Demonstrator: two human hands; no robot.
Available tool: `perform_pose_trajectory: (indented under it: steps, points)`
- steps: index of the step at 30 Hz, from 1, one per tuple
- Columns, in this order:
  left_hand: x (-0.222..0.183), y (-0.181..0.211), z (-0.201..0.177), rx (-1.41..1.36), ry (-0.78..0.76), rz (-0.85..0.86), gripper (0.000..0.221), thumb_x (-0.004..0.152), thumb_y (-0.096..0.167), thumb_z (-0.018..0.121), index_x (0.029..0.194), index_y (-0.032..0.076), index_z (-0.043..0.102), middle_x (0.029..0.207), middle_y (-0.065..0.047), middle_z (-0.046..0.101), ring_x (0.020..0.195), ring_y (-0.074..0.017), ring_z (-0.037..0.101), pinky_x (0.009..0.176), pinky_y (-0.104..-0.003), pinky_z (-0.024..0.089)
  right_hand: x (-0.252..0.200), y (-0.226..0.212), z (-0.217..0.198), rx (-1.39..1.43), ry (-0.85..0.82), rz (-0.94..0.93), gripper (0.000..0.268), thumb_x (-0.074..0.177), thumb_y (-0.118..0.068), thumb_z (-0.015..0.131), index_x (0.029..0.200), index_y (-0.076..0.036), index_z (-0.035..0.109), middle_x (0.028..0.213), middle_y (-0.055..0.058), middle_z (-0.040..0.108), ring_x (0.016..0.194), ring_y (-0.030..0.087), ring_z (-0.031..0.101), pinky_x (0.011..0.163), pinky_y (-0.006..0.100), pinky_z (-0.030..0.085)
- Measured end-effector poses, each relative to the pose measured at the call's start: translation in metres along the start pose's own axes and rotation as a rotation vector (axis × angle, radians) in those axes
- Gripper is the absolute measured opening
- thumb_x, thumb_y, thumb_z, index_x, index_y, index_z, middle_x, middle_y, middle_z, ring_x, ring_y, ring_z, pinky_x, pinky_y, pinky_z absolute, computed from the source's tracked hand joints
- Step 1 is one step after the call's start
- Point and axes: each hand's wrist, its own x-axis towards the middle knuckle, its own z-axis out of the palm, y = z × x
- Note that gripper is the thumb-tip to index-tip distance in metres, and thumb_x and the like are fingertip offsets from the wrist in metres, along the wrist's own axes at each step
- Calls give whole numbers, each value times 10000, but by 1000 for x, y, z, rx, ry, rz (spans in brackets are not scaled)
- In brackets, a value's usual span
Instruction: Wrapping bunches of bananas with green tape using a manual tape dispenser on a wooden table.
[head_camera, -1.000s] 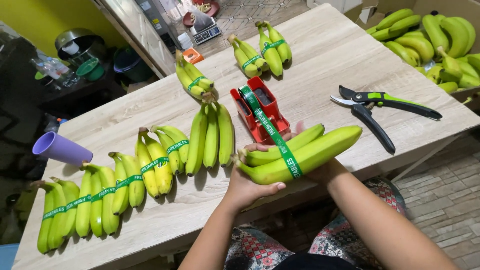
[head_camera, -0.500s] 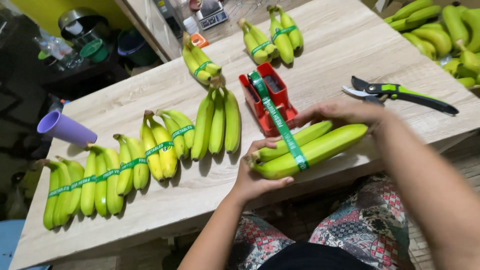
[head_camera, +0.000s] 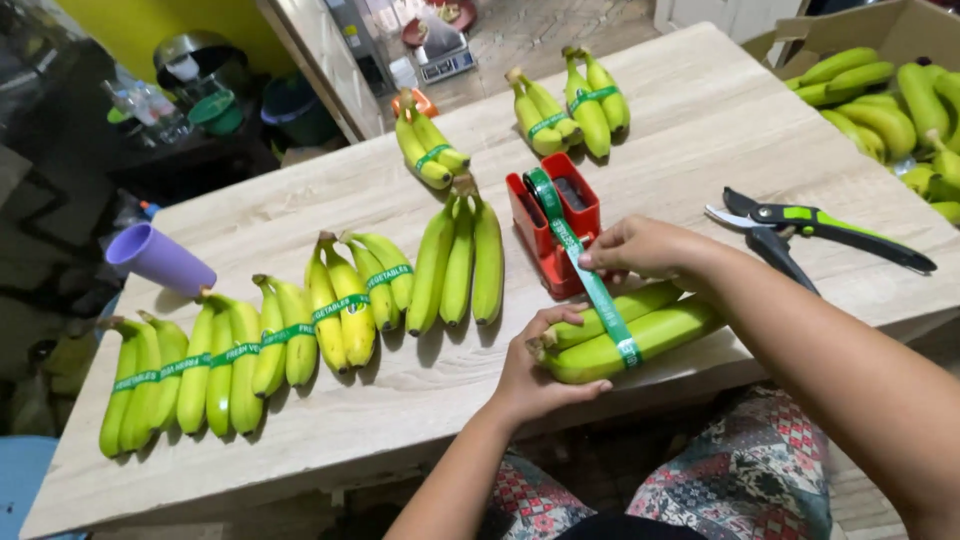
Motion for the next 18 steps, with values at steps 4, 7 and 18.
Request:
perform_pose_trajectory:
  steps: [4,7,18]
  points:
    - [2,0,1,34,-12,6,730,500,206,995,1124,139,620,1278,-110,715,1200,-340,670,992,-496,539,-8,-9,4,25,60,3,247,897,-233,762,934,7,808,738,120,713,593,172,662,407,204,401]
    - [2,-1,2,79,-15,24,721,511,225,987,1125,148,617,1271,-108,717,1183,-353,678,985,-502,544,-7,-4,6,101,89,33,229,860,-240,811,903,-15,810,707,111,713,582,157,666,414,203,408]
    - [-3,-25,4,309,-137,287,646,603,254,934,1152,157,608,1299,-118,688,1181,-375,671,991,-519,547,-8,31,27,227,226,30,139,822,-113,796,882,11,775,604,153,600,498,187,581,464,271,520]
